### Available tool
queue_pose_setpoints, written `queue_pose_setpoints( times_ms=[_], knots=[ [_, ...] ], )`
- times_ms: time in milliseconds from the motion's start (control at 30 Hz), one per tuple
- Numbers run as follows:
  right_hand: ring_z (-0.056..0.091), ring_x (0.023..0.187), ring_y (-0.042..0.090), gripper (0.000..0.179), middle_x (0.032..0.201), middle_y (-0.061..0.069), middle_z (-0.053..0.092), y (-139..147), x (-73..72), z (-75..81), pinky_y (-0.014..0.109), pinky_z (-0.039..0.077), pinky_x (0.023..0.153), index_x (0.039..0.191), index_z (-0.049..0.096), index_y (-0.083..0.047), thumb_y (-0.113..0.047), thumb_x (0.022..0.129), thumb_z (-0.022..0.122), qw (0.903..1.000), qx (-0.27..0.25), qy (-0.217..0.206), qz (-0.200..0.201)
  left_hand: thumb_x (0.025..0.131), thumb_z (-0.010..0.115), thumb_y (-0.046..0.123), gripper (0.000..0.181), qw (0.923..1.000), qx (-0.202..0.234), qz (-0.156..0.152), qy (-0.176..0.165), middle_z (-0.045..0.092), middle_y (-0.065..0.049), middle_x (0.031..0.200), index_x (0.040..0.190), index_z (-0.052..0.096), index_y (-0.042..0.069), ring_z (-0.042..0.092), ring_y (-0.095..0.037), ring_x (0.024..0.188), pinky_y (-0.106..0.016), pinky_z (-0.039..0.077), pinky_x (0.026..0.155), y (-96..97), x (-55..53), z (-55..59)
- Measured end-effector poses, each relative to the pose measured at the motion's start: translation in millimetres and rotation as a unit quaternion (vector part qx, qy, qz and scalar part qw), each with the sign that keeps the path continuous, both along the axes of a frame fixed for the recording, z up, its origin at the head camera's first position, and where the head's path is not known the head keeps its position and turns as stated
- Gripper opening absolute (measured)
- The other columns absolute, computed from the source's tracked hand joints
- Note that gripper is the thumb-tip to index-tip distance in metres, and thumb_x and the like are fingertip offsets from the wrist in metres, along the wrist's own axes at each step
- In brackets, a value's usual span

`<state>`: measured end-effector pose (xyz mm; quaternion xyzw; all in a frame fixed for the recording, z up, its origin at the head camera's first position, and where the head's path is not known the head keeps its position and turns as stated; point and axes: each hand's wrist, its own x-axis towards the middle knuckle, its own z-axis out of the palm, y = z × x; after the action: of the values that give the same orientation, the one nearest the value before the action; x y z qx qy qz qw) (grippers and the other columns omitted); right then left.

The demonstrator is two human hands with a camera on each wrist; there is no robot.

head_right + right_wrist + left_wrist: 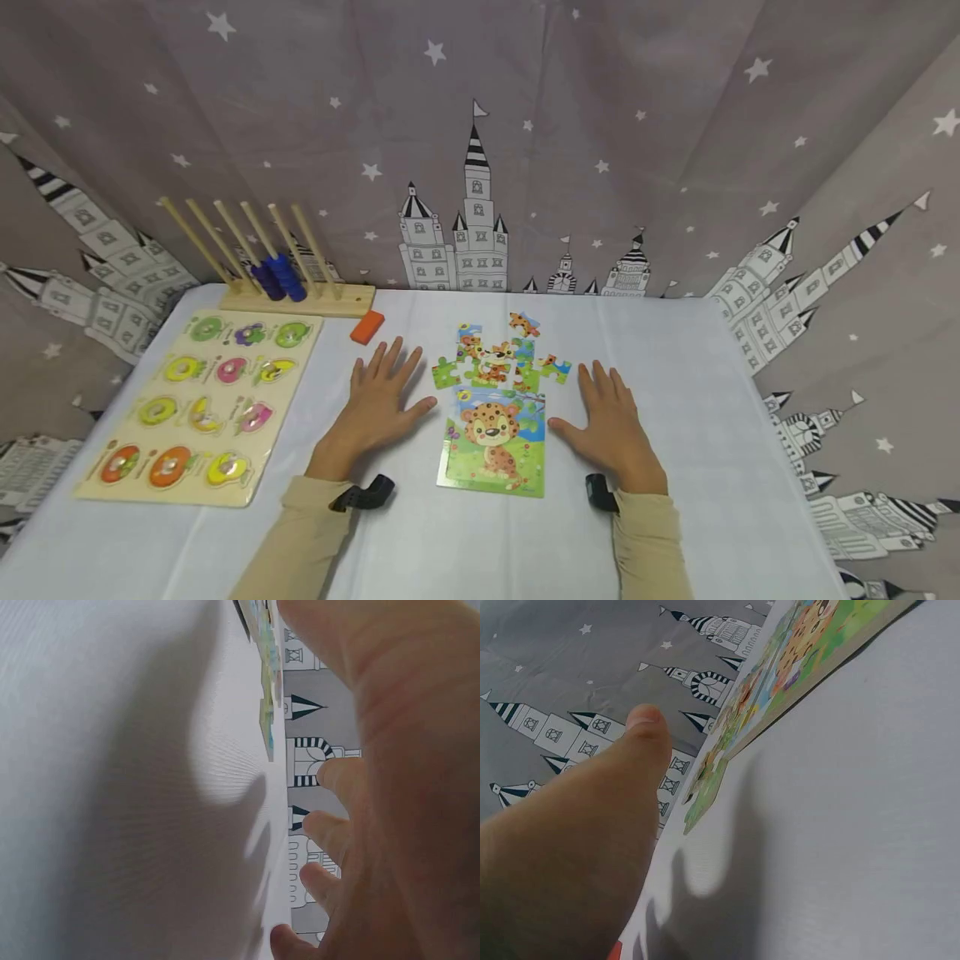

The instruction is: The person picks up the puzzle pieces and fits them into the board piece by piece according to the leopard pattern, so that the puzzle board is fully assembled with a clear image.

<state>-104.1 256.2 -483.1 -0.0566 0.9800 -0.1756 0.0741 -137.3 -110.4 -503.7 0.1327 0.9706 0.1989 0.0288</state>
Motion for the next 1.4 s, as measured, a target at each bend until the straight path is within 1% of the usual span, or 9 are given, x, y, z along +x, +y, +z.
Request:
queue_pose_setpoints(
  times_ms=[100, 267, 500, 667, 800, 933, 1100, 1233, 1400],
  knots=[
    [0.010, 0.155, 0.050, 0.102, 0.170, 0.023, 0.013, 2, -0.2, -1.4, 0.070, 0.017, 0.122, 0.164, 0.018, -0.005, -0.066, 0.092, 0.059, 1.0000, -0.010, -0.001, -0.002, 0.094, 0.048, 0.072, 0.087, 1.0000, 0.002, -0.008, 0.000, 0.007, -0.009, 0.174, 0.165, 0.021, 0.027, 0.002, -0.037, 0.161, -0.068, 0.002, 0.125, 2.8, 2.8, -1.4],
    [0.016, 0.154, 0.050, 0.097, 0.169, 0.024, 0.018, 6, -3.2, -5.7, 0.069, 0.022, 0.121, 0.163, 0.020, -0.004, -0.060, 0.094, 0.060, 0.9990, -0.043, 0.005, -0.013, 0.092, 0.054, 0.069, 0.089, 0.9991, 0.026, -0.031, 0.010, 0.012, -0.010, 0.173, 0.164, 0.025, 0.025, 0.006, -0.038, 0.160, -0.067, 0.007, 0.125, 12.0, 17.0, -5.6],
    [0.023, 0.151, 0.049, 0.081, 0.164, 0.026, 0.028, 12, -8.7, -12.8, 0.066, 0.025, 0.122, 0.159, 0.030, -0.001, -0.046, 0.099, 0.062, 0.9961, -0.075, 0.012, -0.045, 0.088, 0.064, 0.069, 0.093, 0.9877, 0.075, -0.137, 0.005, 0.016, -0.008, 0.173, 0.162, 0.031, 0.025, 0.012, -0.036, 0.160, -0.062, 0.019, 0.126, 32.9, 42.8, -14.6],
    [0.026, 0.150, 0.048, 0.073, 0.162, 0.025, 0.033, 2, -14.6, -17.5, 0.063, 0.027, 0.122, 0.155, 0.039, 0.000, -0.039, 0.099, 0.065, 0.9948, -0.087, 0.016, -0.050, 0.085, 0.066, 0.070, 0.094, 0.9828, 0.077, -0.168, 0.001, 0.019, -0.004, 0.172, 0.161, 0.033, 0.025, 0.015, -0.032, 0.160, -0.059, 0.018, 0.127, 40.7, 53.0, -16.7],
    [0.032, 0.147, 0.046, 0.069, 0.159, 0.024, 0.038, -8, -25.8, -19.8, 0.061, 0.031, 0.121, 0.153, 0.044, -0.002, -0.036, 0.098, 0.067, 0.9944, -0.091, 0.034, -0.042, 0.086, 0.064, 0.072, 0.094, 0.9797, 0.070, -0.188, 0.005, 0.022, -0.005, 0.171, 0.161, 0.033, 0.025, 0.018, -0.029, 0.160, -0.060, 0.018, 0.126, 44.0, 55.7, -15.1],
    [0.040, 0.140, 0.044, 0.063, 0.152, 0.024, 0.045, -13, -38.9, -20.1, 0.058, 0.038, 0.117, 0.147, 0.051, 0.001, -0.033, 0.098, 0.069, 0.9928, -0.084, 0.074, -0.041, 0.086, 0.062, 0.074, 0.093, 0.9780, 0.045, -0.201, 0.029, 0.025, -0.004, 0.170, 0.161, 0.035, 0.026, 0.020, -0.027, 0.159, -0.058, 0.020, 0.127, 48.9, 52.6, -15.9],
    [0.045, 0.132, 0.043, 0.049, 0.143, 0.024, 0.052, -13, -44.0, -19.8, 0.056, 0.041, 0.113, 0.135, 0.062, 0.002, -0.027, 0.096, 0.071, 0.9892, -0.087, 0.083, -0.084, 0.084, 0.057, 0.080, 0.097, 0.9767, 0.011, -0.211, 0.040, 0.025, -0.006, 0.171, 0.161, 0.033, 0.027, 0.021, -0.027, 0.159, -0.056, 0.021, 0.128, 52.3, 51.1, -18.2],
    [0.053, 0.123, 0.040, 0.042, 0.133, 0.023, 0.058, -14, -42.5, -20.1, 0.055, 0.045, 0.107, 0.130, 0.060, 0.000, -0.023, 0.096, 0.071, 0.9834, -0.129, 0.070, -0.106, 0.081, 0.056, 0.084, 0.101, 0.9778, -0.008, -0.202, 0.053, 0.024, -0.006, 0.171, 0.161, 0.034, 0.027, 0.023, -0.026, 0.158, -0.053, 0.022, 0.128, 53.2, 51.4, -18.8],
    [0.067, 0.095, 0.024, 0.027, 0.112, 0.015, 0.070, -13, -39.1, -20.2, 0.039, 0.054, 0.084, 0.123, 0.062, -0.007, -0.020, 0.099, 0.066, 0.9642, -0.218, 0.061, -0.138, 0.081, 0.055, 0.085, 0.101, 0.9813, -0.017, -0.184, 0.052, 0.025, -0.006, 0.170, 0.161, 0.034, 0.027, 0.024, -0.025, 0.158, -0.052, 0.023, 0.128, 53.9, 53.4, -18.2]
  ],
)
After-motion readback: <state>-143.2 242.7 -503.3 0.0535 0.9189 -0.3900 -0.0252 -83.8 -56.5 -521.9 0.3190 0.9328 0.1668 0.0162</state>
